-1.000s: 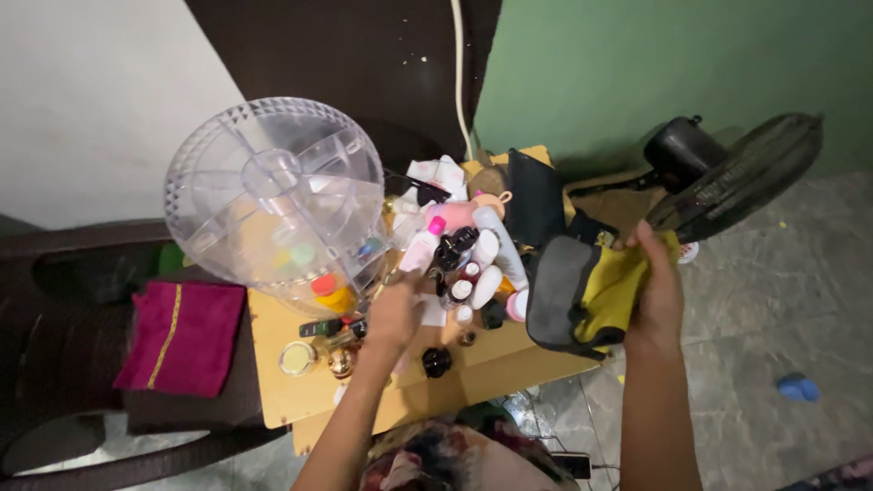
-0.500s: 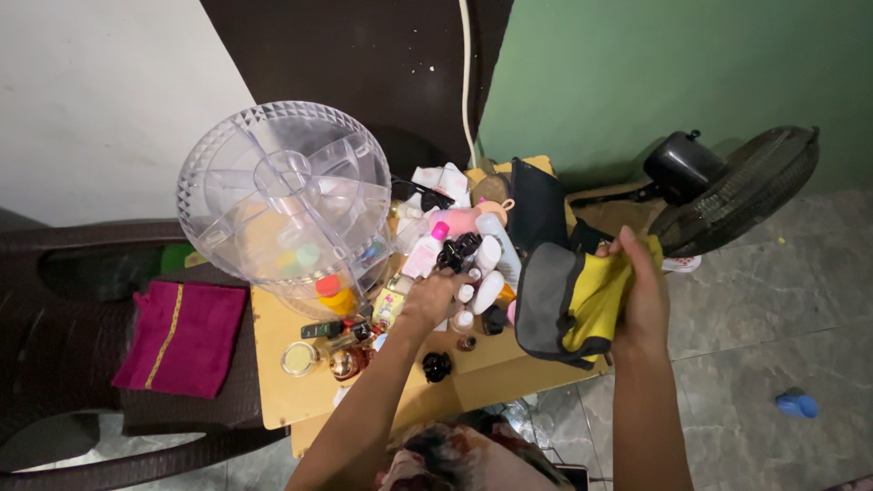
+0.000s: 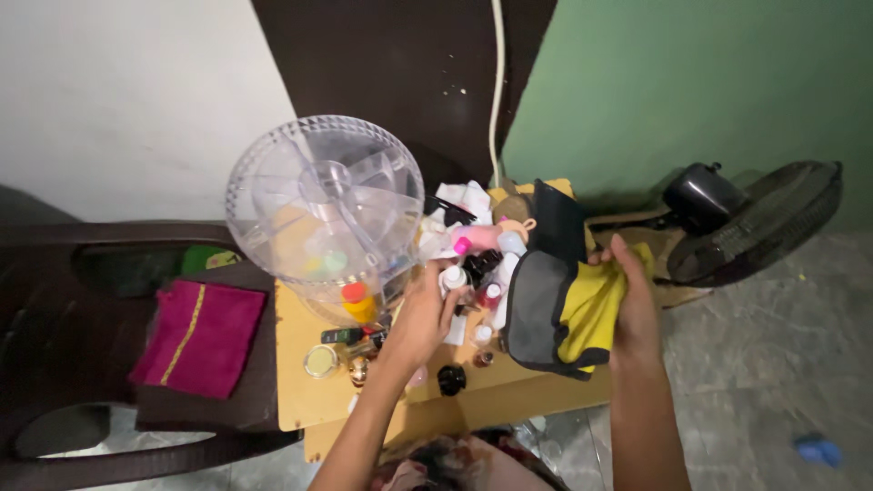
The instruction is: The person wipes several small bottles and containers on a cluttered table using a yellow and black cloth. They handle each item one at a time, wiping the exterior surfaces and then placing them back on the table. The task continues throughout the clip with repeated pick-up, wipe, and place actions.
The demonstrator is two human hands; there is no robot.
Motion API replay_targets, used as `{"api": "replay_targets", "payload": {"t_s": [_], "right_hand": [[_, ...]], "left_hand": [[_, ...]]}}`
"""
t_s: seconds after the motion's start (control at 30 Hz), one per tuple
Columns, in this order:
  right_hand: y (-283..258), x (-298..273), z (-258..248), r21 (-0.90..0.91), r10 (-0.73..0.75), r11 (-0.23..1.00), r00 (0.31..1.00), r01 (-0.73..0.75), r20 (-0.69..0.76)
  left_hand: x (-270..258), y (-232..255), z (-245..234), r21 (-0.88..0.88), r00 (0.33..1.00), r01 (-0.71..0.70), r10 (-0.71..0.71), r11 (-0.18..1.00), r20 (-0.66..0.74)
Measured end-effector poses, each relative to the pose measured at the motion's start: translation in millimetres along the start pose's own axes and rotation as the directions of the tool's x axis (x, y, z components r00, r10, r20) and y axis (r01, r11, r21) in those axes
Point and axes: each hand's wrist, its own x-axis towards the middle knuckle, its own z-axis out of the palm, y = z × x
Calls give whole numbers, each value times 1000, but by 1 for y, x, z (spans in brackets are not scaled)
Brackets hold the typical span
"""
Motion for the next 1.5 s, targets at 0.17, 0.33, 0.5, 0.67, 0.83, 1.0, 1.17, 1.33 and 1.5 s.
{"api": "replay_targets", "payload": {"t_s": [0.17, 0.33, 0.5, 0.67, 0.83, 1.0, 1.17, 1.33, 1.5], "right_hand": [[-6, 8, 13, 75, -79, 994, 997, 77, 20], [-12, -4, 40, -17, -128, 992, 992, 128, 21], [38, -52, 82, -320, -254, 797, 764, 513, 594], [57, -57, 109, -618, -315, 101, 615, 779, 723], [46, -41, 116, -875, -248, 306, 918, 376, 308], [38, -26, 107, -739, -332, 482, 878, 471, 344], [43, 27, 81, -511, -298, 785, 936, 351, 184], [27, 21, 83, 301, 7, 939, 884, -167, 467], [56, -60, 132, -320, -237, 858, 863, 401, 447]], "left_hand": [[1, 22, -3, -749, 920, 152, -370, 645, -131], [2, 3, 43, -920, 839, 350, -377, -178, 392], [3, 10, 58, -824, 790, 563, -335, 63, 514], [4, 29, 25, -803, 904, 427, -228, 416, 362], [-16, 59, 1, -691, 914, 404, -226, 599, 338], [-39, 74, -28, -571, 838, 427, -71, 701, 541], [-35, 83, -35, -742, 848, 518, -146, 425, 509], [-17, 86, -51, -915, 917, 360, -251, 185, 310], [-20, 98, -35, -418, 963, 174, -243, 892, -119]]}}
